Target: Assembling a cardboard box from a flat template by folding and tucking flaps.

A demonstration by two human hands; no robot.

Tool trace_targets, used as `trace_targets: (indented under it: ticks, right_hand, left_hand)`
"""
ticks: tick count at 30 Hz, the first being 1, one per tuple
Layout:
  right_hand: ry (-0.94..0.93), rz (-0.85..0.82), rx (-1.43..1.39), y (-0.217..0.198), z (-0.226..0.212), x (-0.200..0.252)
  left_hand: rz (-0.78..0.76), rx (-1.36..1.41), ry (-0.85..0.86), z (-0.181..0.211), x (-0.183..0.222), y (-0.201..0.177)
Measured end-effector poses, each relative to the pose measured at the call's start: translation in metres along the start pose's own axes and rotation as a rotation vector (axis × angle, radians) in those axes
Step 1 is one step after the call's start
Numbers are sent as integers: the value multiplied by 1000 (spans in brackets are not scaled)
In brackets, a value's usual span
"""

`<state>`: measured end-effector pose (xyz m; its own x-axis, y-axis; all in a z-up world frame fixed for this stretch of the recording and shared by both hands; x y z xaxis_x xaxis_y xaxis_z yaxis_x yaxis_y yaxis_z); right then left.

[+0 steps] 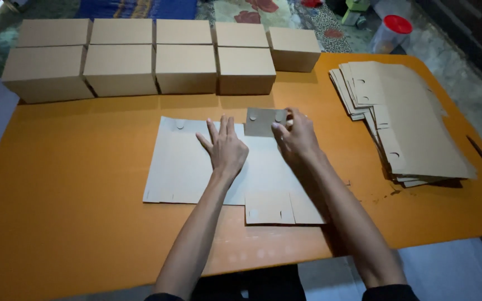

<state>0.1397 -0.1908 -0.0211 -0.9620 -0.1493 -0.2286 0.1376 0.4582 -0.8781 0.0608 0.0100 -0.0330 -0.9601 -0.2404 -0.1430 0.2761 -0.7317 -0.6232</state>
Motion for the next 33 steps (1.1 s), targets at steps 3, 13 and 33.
trace_targets:
  ticks: [3, 13, 33]
  right_hand:
    - [81, -60, 104, -24, -47, 19]
    - [-416, 197, 393, 73, -60, 38]
    - [-378, -384, 510, 15, -61, 77]
  left_hand:
    - [-19, 64, 2, -2, -2, 2]
    - [54, -89, 279, -17, -10, 3]
    - [-365, -219, 513, 15, 31, 2]
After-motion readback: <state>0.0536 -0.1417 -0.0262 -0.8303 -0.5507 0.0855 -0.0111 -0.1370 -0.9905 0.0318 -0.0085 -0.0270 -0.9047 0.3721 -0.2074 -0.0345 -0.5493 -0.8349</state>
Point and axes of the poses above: each hand's wrist, its own x-axis away from the middle knuckle, its own y-axis out of the palm, z = x × y, the point moved 6 cm from there along -x, towards the middle knuckle, and after that the axes turned 15 degrees about x, right-handed, at the moved point
